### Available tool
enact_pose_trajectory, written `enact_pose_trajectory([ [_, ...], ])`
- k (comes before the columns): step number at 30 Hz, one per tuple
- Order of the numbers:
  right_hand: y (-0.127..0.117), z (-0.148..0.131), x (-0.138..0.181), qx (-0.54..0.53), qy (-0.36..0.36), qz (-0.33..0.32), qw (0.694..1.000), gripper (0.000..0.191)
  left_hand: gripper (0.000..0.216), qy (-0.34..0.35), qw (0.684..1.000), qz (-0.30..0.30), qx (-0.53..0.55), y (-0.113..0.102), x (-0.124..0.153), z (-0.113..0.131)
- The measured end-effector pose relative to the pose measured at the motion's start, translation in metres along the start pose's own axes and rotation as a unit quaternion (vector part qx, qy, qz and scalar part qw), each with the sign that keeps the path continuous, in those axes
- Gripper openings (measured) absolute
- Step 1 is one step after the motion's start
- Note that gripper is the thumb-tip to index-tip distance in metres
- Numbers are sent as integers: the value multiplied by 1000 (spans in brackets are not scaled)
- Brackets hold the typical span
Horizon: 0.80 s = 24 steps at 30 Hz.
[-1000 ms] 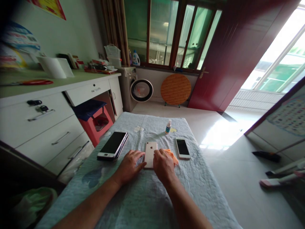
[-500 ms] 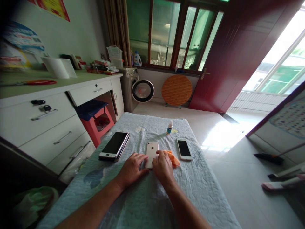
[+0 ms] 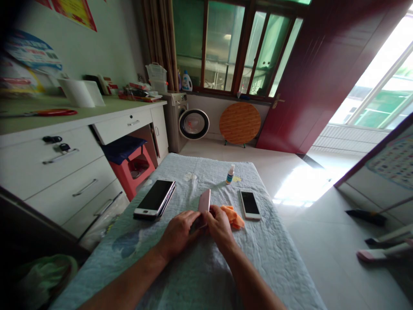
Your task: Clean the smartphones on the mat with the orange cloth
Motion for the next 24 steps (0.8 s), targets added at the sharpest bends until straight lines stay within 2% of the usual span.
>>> enact_pose_trajectory([
  [3,-2,0,-1,-9,-2,1,1000,21,30,-4,998,8,59,-3,-1,2],
  [6,-6,-4,-1,-8,-22,14,1000,22,35,21,993,25,113,-7,-2,5],
  [11,0,-8,3,-26,-40,-6,999,24,35,29,989,82,123,-13,-2,3],
  [15,2,-15,6,29,-78,9,997,16,43,28,987,118,108,-16,0,3],
  [18,0,-22,8,81,-113,40,990,15,45,-8,977,104,185,-10,1,-1],
  [21,0,-27,12,133,-147,53,979,18,46,-81,932,80,345,-2,0,-8],
  [22,0,-30,13,155,-161,59,973,18,48,-106,905,69,407,2,-1,-10],
  [24,1,-35,17,198,-193,66,959,19,54,-171,830,74,525,6,0,-16],
])
Point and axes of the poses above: each hand's wrist, its own x-axis away from the middle knuckle, its own y-axis out of the palm, z = x × y, the point moved 9 cm from there along -x, towards the middle knuckle, and after that the axes turned 5 degrees about z, right-handed, at the moved point
